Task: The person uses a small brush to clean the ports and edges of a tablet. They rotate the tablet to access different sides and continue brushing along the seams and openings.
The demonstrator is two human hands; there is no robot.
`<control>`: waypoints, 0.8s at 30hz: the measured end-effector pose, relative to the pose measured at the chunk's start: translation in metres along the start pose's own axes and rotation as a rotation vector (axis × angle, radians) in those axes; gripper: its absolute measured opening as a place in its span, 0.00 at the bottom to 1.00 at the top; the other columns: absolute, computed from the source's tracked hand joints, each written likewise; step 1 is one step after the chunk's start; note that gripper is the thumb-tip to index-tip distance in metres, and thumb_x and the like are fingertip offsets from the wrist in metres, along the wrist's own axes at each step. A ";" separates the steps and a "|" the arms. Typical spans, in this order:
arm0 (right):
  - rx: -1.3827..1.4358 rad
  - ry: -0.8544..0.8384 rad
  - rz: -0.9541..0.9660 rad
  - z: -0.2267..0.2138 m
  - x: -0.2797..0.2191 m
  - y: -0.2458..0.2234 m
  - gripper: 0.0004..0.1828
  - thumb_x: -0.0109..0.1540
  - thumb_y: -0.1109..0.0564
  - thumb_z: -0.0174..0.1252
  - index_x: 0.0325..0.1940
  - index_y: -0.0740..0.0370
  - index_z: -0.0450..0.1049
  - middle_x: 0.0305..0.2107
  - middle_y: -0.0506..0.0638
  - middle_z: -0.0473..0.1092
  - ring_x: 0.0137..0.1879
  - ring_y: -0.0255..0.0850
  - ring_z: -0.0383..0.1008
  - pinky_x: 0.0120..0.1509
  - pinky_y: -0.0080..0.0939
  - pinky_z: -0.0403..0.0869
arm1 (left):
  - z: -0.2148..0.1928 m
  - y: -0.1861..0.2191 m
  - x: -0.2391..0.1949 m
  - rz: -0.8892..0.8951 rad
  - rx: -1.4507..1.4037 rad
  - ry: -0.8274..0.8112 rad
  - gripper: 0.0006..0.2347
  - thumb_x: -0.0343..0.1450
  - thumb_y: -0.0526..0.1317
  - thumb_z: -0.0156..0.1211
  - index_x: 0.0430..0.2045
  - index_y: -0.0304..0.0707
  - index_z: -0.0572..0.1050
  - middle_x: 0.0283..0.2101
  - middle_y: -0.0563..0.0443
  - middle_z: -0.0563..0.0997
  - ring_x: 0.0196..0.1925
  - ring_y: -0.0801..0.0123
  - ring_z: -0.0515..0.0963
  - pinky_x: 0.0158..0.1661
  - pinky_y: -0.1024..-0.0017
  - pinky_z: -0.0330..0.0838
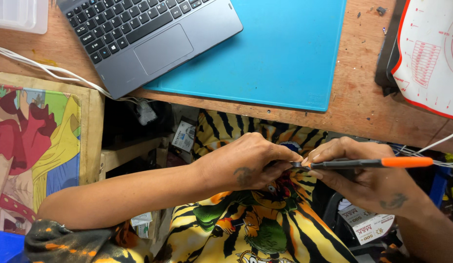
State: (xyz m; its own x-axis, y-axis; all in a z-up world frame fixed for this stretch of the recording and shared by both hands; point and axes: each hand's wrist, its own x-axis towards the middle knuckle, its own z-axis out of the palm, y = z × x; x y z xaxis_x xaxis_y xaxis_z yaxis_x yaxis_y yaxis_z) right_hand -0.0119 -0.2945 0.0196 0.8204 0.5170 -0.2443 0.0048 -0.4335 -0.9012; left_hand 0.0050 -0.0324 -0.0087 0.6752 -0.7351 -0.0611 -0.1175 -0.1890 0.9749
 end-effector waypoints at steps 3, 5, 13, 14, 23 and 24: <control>-0.246 -0.106 0.351 -0.011 0.005 -0.013 0.12 0.53 0.59 0.71 0.41 0.58 0.82 0.30 0.47 0.80 0.33 0.37 0.79 0.33 0.36 0.78 | 0.002 -0.002 0.002 0.061 -0.035 0.000 0.12 0.69 0.32 0.58 0.45 0.39 0.80 0.25 0.39 0.79 0.25 0.50 0.80 0.30 0.61 0.74; -0.322 -0.189 0.276 -0.017 0.011 -0.020 0.11 0.55 0.56 0.71 0.41 0.58 0.80 0.28 0.45 0.78 0.32 0.36 0.78 0.32 0.37 0.76 | 0.004 -0.003 0.003 0.055 -0.037 -0.007 0.11 0.69 0.32 0.59 0.45 0.38 0.80 0.24 0.38 0.79 0.25 0.50 0.80 0.29 0.60 0.74; -0.394 -0.190 -0.084 -0.011 0.010 -0.028 0.15 0.56 0.57 0.66 0.46 0.63 0.77 0.34 0.52 0.78 0.39 0.47 0.81 0.40 0.43 0.77 | 0.009 -0.012 0.004 0.111 -0.018 0.045 0.09 0.71 0.33 0.58 0.42 0.34 0.80 0.26 0.38 0.81 0.28 0.49 0.82 0.32 0.61 0.76; -0.355 -0.164 -0.149 -0.010 0.006 -0.027 0.16 0.55 0.59 0.65 0.46 0.65 0.75 0.36 0.54 0.78 0.42 0.48 0.82 0.43 0.43 0.78 | 0.009 -0.013 0.004 0.094 -0.019 0.040 0.09 0.71 0.33 0.58 0.42 0.34 0.80 0.27 0.38 0.81 0.28 0.49 0.82 0.32 0.61 0.77; -0.592 0.109 -0.522 0.034 -0.015 -0.024 0.17 0.59 0.61 0.59 0.49 0.73 0.71 0.50 0.65 0.73 0.58 0.60 0.77 0.65 0.61 0.74 | 0.006 -0.016 0.001 0.138 -0.032 0.092 0.09 0.71 0.33 0.59 0.43 0.32 0.79 0.31 0.37 0.82 0.33 0.47 0.83 0.35 0.61 0.78; -0.620 0.117 -0.546 0.033 -0.015 -0.024 0.17 0.59 0.61 0.58 0.49 0.74 0.71 0.51 0.67 0.73 0.58 0.61 0.76 0.65 0.63 0.74 | 0.005 -0.015 0.002 0.122 -0.038 0.081 0.09 0.71 0.33 0.59 0.43 0.31 0.79 0.30 0.37 0.82 0.32 0.47 0.83 0.35 0.61 0.78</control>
State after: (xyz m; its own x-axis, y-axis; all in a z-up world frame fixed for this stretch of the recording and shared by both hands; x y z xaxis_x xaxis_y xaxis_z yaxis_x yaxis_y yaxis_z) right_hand -0.0431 -0.2679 0.0330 0.6654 0.7071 0.2394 0.7050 -0.4897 -0.5130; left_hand 0.0042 -0.0342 -0.0247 0.7141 -0.6961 0.0745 -0.1755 -0.0750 0.9816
